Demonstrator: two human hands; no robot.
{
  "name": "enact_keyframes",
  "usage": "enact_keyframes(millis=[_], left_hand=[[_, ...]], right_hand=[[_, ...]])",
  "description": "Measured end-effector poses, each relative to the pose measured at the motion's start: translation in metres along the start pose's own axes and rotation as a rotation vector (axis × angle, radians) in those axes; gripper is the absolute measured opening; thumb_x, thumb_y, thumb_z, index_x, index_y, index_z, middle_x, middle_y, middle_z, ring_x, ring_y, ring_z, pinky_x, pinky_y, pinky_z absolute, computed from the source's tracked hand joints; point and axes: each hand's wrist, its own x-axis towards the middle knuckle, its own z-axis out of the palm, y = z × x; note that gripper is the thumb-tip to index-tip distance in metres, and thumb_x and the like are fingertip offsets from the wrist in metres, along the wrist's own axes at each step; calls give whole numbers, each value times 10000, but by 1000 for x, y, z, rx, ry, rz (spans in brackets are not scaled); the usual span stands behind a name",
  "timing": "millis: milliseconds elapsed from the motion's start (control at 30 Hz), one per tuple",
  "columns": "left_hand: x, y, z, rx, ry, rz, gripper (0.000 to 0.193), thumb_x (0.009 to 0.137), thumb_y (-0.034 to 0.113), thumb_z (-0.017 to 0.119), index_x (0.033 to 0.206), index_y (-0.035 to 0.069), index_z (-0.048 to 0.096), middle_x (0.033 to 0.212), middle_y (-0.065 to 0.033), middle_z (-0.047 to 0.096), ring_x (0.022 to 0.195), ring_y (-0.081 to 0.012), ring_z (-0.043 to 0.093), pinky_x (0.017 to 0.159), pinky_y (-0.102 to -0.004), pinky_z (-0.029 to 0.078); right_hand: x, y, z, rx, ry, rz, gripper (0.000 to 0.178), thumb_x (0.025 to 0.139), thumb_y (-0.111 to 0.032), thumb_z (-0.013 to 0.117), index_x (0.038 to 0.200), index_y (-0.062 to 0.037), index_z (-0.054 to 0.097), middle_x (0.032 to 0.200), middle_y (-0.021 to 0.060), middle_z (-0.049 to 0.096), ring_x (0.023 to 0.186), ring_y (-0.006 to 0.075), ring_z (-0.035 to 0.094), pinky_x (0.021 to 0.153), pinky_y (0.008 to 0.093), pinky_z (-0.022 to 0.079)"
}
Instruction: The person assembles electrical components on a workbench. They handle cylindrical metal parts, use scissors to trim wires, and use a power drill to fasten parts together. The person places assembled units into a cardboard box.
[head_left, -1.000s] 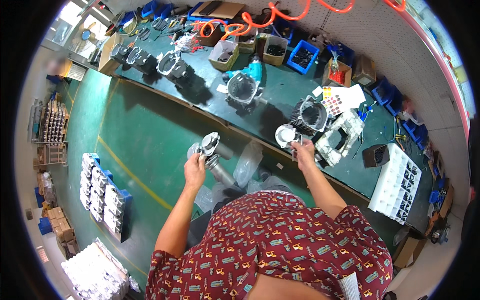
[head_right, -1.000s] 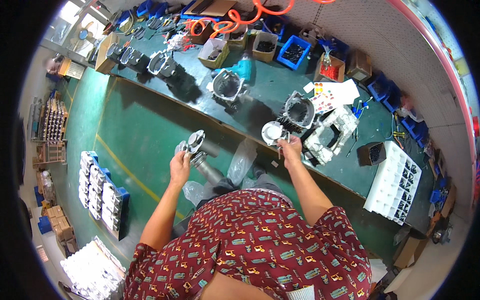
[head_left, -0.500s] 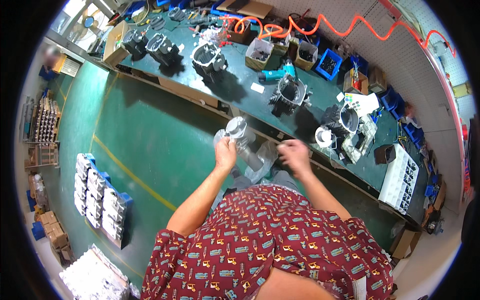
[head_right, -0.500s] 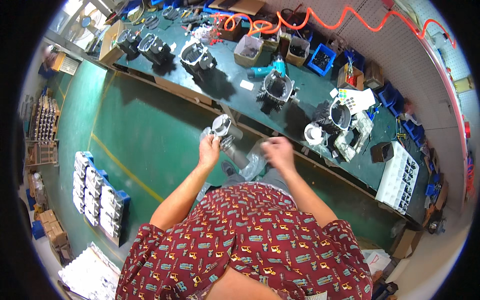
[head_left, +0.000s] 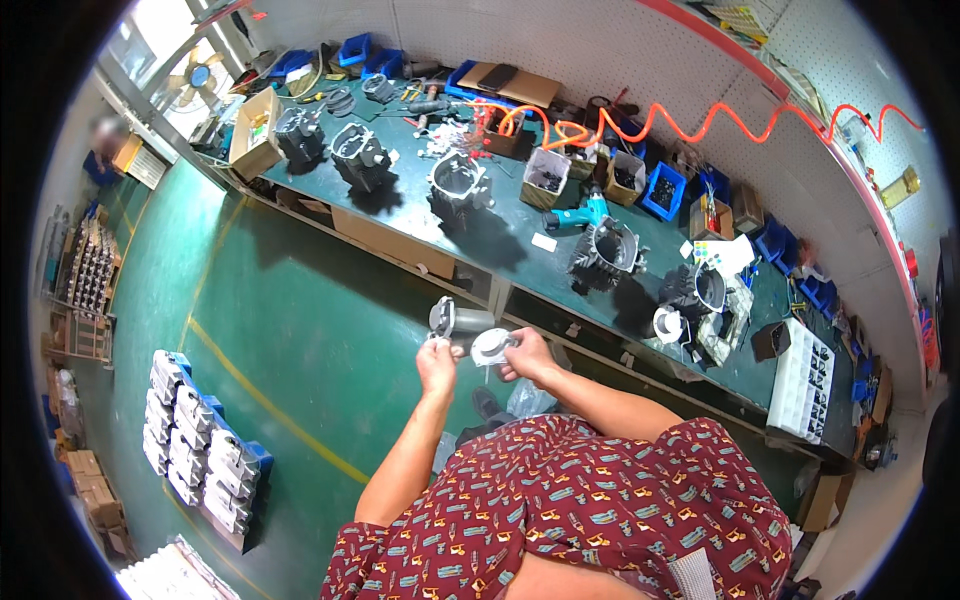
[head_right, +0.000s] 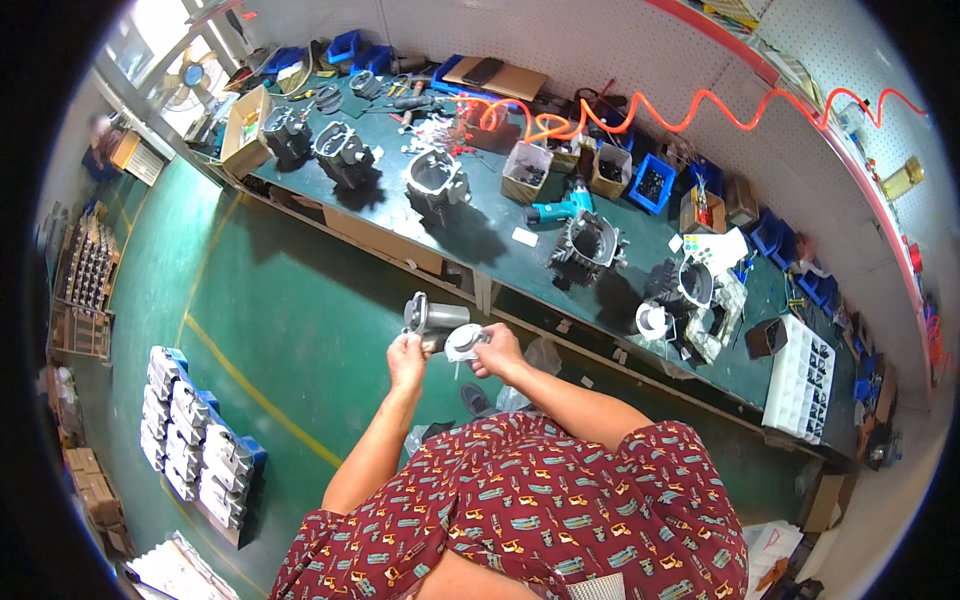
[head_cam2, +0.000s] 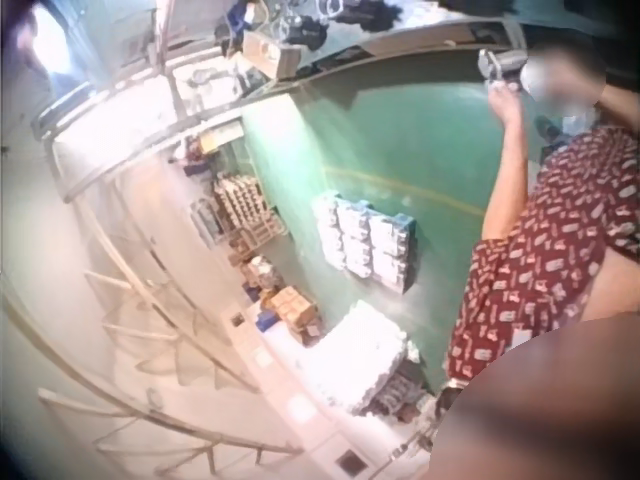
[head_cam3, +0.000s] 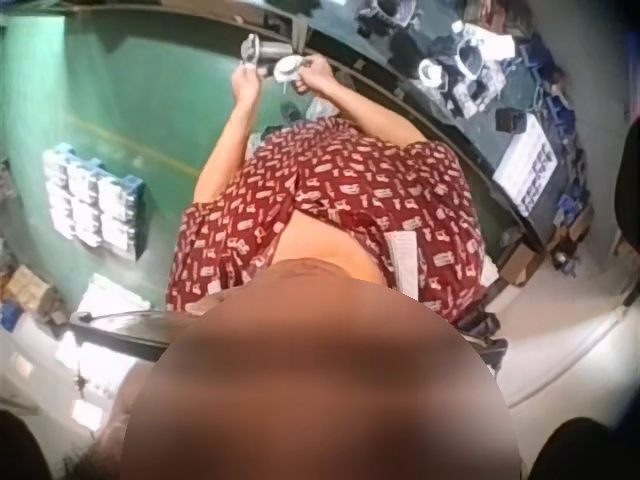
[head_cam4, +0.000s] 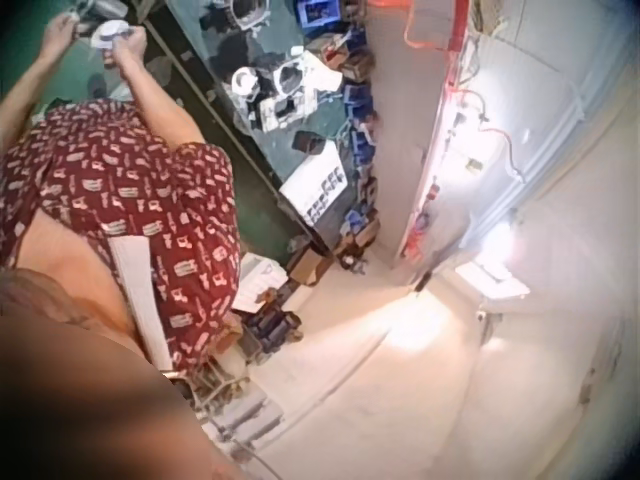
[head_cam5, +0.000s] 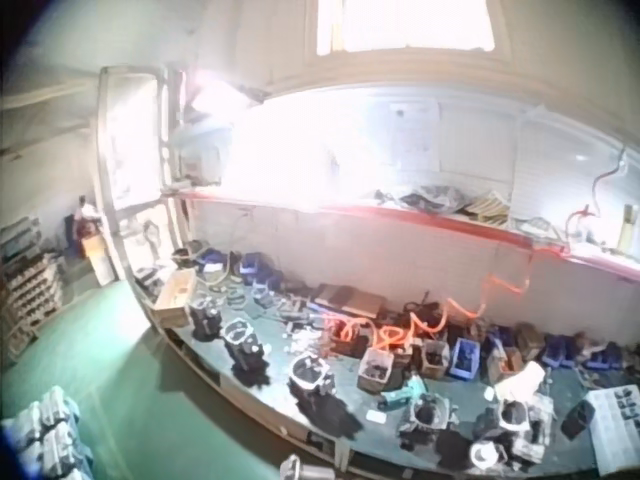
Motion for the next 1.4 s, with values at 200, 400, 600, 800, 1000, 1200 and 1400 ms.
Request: enact_keyframes(millis=[200, 400, 600, 800, 1000, 1200, 1400], left_hand=[[-6, 29, -62, 8, 94, -25, 205, 996, 189, 577, 858, 52, 643, 668, 22, 548, 563, -61, 449, 499, -261, 345], [2, 26, -99, -7, 184, -100, 178, 968, 155, 564, 877, 32, 655, 650, 25, 521, 549, -63, 430, 490, -269, 323], [13, 31, -115, -1, 231, -150, 191, 975, 147, 543, 906, 21, 669, 630, 39, 498, 537, -58, 414, 483, -267, 306], [67, 58, -114, 30, 176, -95, 187, 958, 151, 578, 862, 27, 680, 653, 37, 519, 560, -65, 427, 507, -276, 320], [135, 110, -107, 132, 103, -27, 210, 984, 184, 569, 935, 27, 700, 671, 46, 529, 580, -58, 437, 521, -249, 325], [202, 147, -93, 169, 62, 44, 228, 985, 201, 564, 941, 21, 697, 690, 48, 529, 600, -50, 424, 526, -248, 318], [253, 167, -79, 154, 47, 18, 220, 974, 195, 579, 917, 30, 713, 678, 34, 549, 575, -63, 445, 507, -266, 342]], right_hand=[[51, -37, -42, 315, 212, -194, 584, 894, 45, 547, 1447, 50, 361, 900, 183, 674, 655, 217, 683, 519, 333, 603], [150, -48, -82, 349, 407, -273, 632, 882, 62, 576, 1466, -2, 342, 924, 172, 674, 646, 199, 685, 485, 333, 590], [164, -46, -90, 200, 430, -221, 614, 911, -8, 548, 1488, -49, 340, 874, 149, 683, 606, 190, 669, 463, 325, 570], [150, -56, -84, 63, 536, -166, 671, 884, -34, 610, 1497, -39, 335, 886, 152, 689, 618, 193, 689, 467, 331, 581], [143, -56, -73, 172, 541, -109, 679, 898, -29, 580, 1522, -66, 315, 1115, 186, 650, 662, 192, 688, 473, 314, 577], [155, -25, -63, 309, 661, -102, 741, 862, 28, 577, 1538, -79, 294, 1030, 181, 652, 604, 178, 646, 461, 306, 539], [150, -32, -52, 286, 746, -82, 774, 846, 17, 594, 1548, -96, 290, 912, 167, 666, 590, 202, 640, 463, 339, 497]])
